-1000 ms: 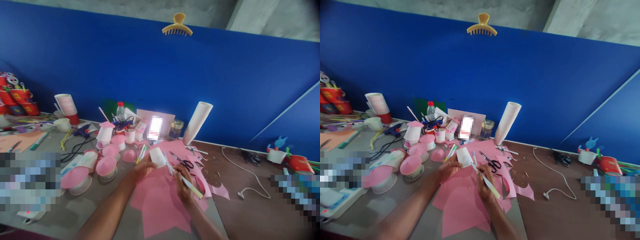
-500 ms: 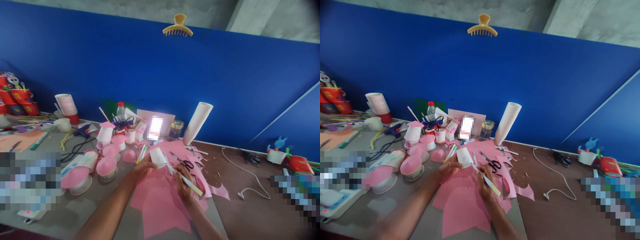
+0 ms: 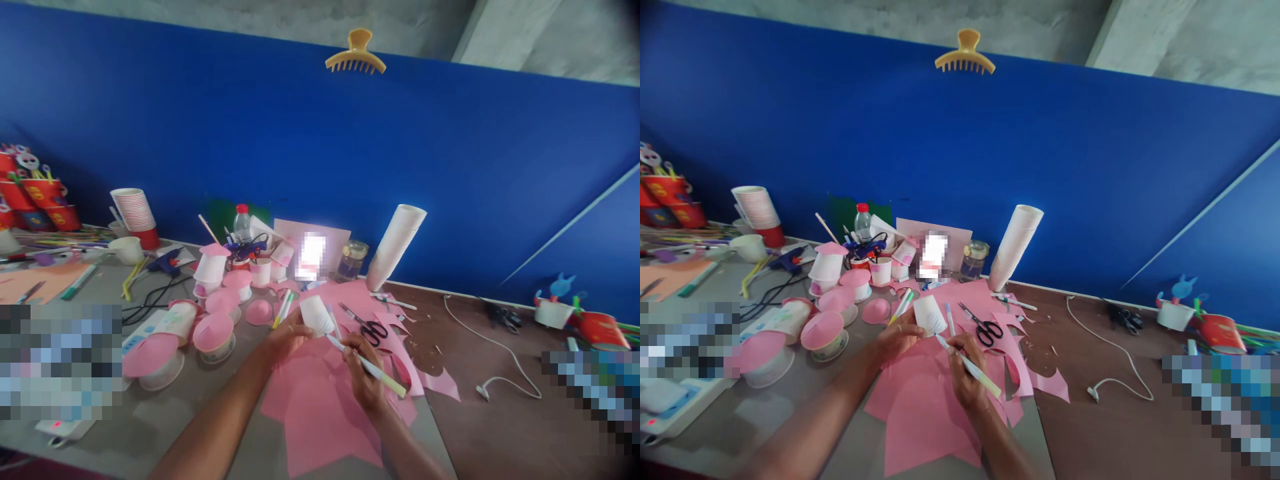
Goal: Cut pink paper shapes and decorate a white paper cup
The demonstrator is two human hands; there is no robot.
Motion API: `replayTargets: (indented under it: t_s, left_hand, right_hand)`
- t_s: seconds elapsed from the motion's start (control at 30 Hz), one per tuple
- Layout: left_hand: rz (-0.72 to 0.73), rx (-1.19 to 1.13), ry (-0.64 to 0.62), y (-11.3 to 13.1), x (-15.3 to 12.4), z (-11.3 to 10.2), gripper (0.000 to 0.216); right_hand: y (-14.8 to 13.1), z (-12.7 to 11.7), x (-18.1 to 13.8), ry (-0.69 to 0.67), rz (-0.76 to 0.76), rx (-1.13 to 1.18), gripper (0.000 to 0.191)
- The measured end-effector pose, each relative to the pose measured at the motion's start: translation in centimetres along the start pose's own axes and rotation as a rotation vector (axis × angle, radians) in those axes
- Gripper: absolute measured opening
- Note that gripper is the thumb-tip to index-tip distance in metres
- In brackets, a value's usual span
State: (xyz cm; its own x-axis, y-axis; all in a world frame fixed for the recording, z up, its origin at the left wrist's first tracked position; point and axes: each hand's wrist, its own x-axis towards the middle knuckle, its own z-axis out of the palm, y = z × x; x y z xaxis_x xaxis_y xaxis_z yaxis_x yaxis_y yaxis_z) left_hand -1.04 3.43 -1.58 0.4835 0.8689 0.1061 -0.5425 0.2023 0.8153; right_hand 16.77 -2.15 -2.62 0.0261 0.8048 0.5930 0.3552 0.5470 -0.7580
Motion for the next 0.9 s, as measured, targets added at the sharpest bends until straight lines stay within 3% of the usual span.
replayTargets:
  t_s: [0.23, 0.9]
  left_hand:
    - [-0.056, 0.030, 0.017, -0.43, 0.25, -0.15, 0.060]
    - [-0.077, 0.081, 0.029, -0.86, 0.43, -0.29, 0.061]
  right_hand:
    - [-0.17, -0.52, 0.66, 0.127, 0.039, -0.040, 0.015]
    - [0.68, -0.03, 0.82, 0.086, 0.068, 0.009, 0.014]
